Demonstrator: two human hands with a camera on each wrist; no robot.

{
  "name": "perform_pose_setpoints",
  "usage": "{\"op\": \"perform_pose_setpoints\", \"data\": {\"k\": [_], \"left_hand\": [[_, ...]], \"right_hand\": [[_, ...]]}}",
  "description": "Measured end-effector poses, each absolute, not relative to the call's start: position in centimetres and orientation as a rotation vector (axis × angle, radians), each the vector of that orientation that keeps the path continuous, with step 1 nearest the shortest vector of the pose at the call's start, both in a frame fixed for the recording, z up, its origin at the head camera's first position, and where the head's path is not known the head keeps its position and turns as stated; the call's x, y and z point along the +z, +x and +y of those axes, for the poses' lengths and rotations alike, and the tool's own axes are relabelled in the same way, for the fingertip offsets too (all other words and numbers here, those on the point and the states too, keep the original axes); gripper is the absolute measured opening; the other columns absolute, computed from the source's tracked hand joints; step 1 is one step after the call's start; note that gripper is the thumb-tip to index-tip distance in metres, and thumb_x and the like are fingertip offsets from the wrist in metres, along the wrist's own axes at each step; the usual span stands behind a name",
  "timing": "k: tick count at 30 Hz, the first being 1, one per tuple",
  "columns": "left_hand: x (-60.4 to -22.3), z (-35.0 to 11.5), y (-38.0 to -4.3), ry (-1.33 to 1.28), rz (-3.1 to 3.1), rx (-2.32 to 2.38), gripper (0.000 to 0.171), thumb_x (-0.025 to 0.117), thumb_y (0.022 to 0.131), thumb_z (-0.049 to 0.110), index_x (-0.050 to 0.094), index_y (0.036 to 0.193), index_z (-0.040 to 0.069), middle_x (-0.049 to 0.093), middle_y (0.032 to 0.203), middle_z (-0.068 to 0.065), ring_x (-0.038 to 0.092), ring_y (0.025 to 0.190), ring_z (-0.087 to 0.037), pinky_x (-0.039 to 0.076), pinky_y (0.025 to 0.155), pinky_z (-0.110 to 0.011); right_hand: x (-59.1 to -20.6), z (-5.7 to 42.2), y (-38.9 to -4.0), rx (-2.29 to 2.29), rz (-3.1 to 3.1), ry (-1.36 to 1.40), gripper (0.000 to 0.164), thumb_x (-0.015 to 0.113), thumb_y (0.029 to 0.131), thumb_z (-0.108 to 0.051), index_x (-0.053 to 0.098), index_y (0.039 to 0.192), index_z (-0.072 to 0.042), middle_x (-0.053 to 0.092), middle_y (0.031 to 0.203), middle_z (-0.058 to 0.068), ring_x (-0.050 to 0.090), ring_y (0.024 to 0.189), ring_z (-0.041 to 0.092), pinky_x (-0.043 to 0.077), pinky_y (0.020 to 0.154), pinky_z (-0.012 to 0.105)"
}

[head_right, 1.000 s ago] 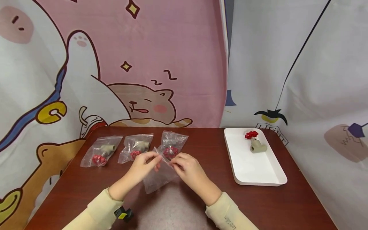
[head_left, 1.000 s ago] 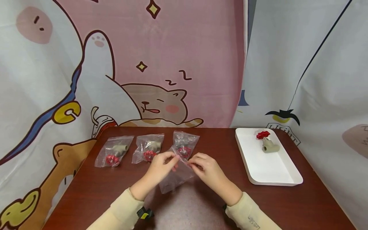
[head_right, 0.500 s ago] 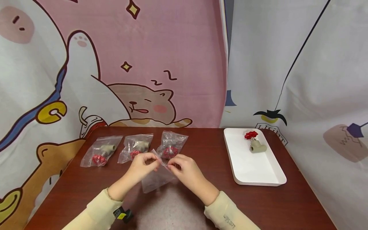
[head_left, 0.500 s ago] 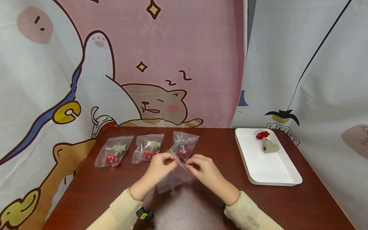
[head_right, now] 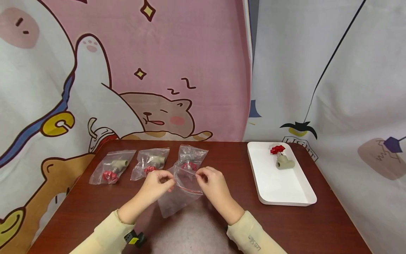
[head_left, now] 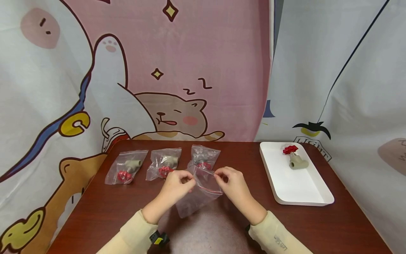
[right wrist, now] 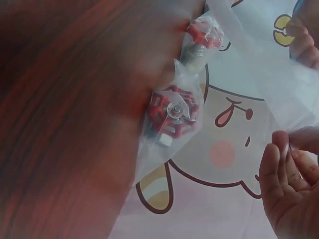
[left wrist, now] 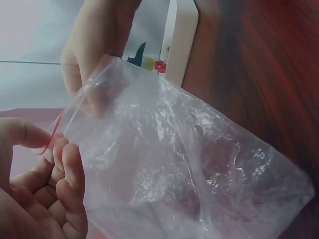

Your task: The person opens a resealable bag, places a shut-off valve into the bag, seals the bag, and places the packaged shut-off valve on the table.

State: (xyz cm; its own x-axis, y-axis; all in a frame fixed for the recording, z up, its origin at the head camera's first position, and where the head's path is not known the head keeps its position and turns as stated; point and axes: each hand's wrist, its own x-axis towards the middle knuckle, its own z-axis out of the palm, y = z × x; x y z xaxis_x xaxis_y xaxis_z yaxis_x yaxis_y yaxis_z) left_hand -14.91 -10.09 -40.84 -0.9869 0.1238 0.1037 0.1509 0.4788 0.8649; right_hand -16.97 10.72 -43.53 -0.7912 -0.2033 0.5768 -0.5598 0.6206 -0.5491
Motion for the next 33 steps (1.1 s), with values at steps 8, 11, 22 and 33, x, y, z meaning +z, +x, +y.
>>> {"op": "perform_pose_setpoints", "data": {"k": [8, 11, 22, 33], "left_hand": [[-40.6, -9.9, -14.8, -0.377, -2.558, -1.575, 0.004, 0.067, 0.081, 0.008, 0.069, 0.084, 0.01, 0.064, 0.067, 0.002, 0.058, 0.058, -0.006, 0.048, 0.054, -0.022], [-41.1, -10.4, -15.5, -0.422, -2.438, -1.483, 0.016, 0.067, 0.081, 0.005, 0.067, 0.095, 0.012, 0.061, 0.079, 0.003, 0.056, 0.066, -0.009, 0.048, 0.056, -0.024], [-42.6, -11.5, -17.2, -0.515, -2.435, -1.412, 0.023, 0.058, 0.095, 0.023, 0.065, 0.115, 0.015, 0.063, 0.114, 0.002, 0.057, 0.11, -0.014, 0.049, 0.088, -0.036], [-42.6, -11.0, -17.3, -0.474, -2.346, -1.558, 0.009, 0.068, 0.087, 0.016, 0.069, 0.095, 0.011, 0.067, 0.092, -0.002, 0.057, 0.083, -0.007, 0.049, 0.069, -0.022]], "right_hand": [[-43.9, 10.7, -16.8, 1.046, -2.371, 0.64, 0.01, 0.074, 0.08, -0.003, 0.071, 0.085, -0.011, 0.068, 0.081, -0.002, 0.059, 0.071, 0.006, 0.05, 0.062, 0.023], [-43.9, 10.9, -16.7, 1.063, -2.372, 0.654, 0.011, 0.073, 0.08, -0.003, 0.071, 0.085, -0.011, 0.067, 0.08, -0.003, 0.055, 0.068, 0.006, 0.048, 0.059, 0.02], [-43.7, 10.9, -16.4, 1.161, -2.377, 0.715, 0.011, 0.073, 0.081, -0.004, 0.07, 0.086, -0.013, 0.068, 0.083, -0.003, 0.058, 0.073, 0.005, 0.051, 0.062, 0.024], [-43.7, 10.9, -16.4, 1.127, -2.382, 0.676, 0.011, 0.074, 0.08, -0.005, 0.07, 0.085, -0.014, 0.069, 0.083, -0.004, 0.054, 0.068, 0.004, 0.048, 0.057, 0.02]]}}
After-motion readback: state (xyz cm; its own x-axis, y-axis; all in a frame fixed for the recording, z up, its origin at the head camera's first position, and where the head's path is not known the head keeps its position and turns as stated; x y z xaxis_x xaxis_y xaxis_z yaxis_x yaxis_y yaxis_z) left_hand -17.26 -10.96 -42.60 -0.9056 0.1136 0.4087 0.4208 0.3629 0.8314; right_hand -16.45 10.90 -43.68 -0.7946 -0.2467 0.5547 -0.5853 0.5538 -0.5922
